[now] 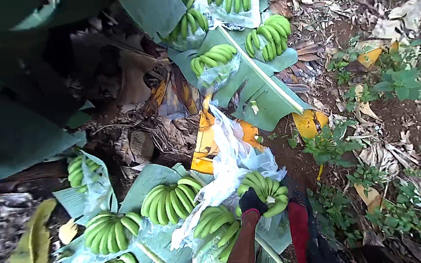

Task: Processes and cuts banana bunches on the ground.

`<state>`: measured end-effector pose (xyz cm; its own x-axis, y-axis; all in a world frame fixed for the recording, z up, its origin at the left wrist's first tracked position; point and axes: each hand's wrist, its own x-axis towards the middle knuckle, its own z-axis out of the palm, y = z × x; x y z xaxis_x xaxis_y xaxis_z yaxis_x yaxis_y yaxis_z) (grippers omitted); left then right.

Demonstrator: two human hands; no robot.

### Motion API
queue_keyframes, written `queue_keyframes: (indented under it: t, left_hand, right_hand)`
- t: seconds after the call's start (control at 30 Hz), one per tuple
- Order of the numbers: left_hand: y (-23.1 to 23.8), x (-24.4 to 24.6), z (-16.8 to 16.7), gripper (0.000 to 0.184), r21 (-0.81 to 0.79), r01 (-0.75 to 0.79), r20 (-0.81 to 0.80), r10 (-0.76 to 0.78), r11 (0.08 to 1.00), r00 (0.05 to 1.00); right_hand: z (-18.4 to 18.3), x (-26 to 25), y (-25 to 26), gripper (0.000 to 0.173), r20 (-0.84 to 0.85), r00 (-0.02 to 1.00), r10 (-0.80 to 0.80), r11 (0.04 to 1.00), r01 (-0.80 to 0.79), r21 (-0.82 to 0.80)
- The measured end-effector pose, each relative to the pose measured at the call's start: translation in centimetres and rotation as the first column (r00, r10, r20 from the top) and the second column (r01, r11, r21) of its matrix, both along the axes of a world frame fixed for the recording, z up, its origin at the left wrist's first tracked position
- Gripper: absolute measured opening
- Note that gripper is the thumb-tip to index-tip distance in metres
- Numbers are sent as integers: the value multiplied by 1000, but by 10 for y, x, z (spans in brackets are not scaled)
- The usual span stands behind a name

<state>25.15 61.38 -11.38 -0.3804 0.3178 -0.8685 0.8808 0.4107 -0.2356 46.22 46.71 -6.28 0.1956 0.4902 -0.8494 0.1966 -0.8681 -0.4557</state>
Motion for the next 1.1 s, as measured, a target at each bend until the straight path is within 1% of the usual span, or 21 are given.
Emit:
queue_keyframes:
  t: [0.07,0.2,0.27,0.4,0.53,0.6,0.67,0.73,0.87,1.0,1.1]
  left_hand:
    - [-5,2,21,91,-32,-5,-5,5,999,1000]
    - [-11,4,59,92,-72,-18,-18,17,997,1000]
    - [-14,4,76,92,-94,25,-17,-27,995,999]
    - [-26,4,103,91,-101,111,-2,-112,989,994]
    - [-14,-1,120,89,-127,180,60,-174,975,983]
    - [-11,-13,115,89,-118,185,79,-176,976,981]
    - [-7,-28,101,90,-78,171,91,-163,982,982]
    - [9,-37,82,89,-19,197,105,-194,980,975]
    - [45,-14,44,80,36,268,181,-270,963,945]
    - [86,-9,12,76,76,403,249,-409,912,878]
    - [114,-18,-2,79,46,563,286,-551,825,784]
  right_hand:
    - [3,1,15,48,-46,996,-72,994,68,-83]
    - [-4,11,31,46,-69,979,-194,978,187,-96]
    - [-7,13,35,46,-69,968,-240,968,233,-96]
    - [-7,11,36,42,-110,920,-376,926,371,-68]
    - [-12,11,39,37,-103,891,-442,896,434,-89]
    - [-18,12,38,37,-97,878,-468,883,462,-77]
    - [-23,9,34,38,-92,882,-463,886,457,-76]
    - [-30,-1,31,38,-102,895,-435,900,433,-45]
    - [-41,-1,36,39,-118,919,-375,926,378,3]
    - [-47,0,49,39,-128,900,-416,906,422,23]
    - [-48,5,56,39,-132,880,-456,885,464,34]
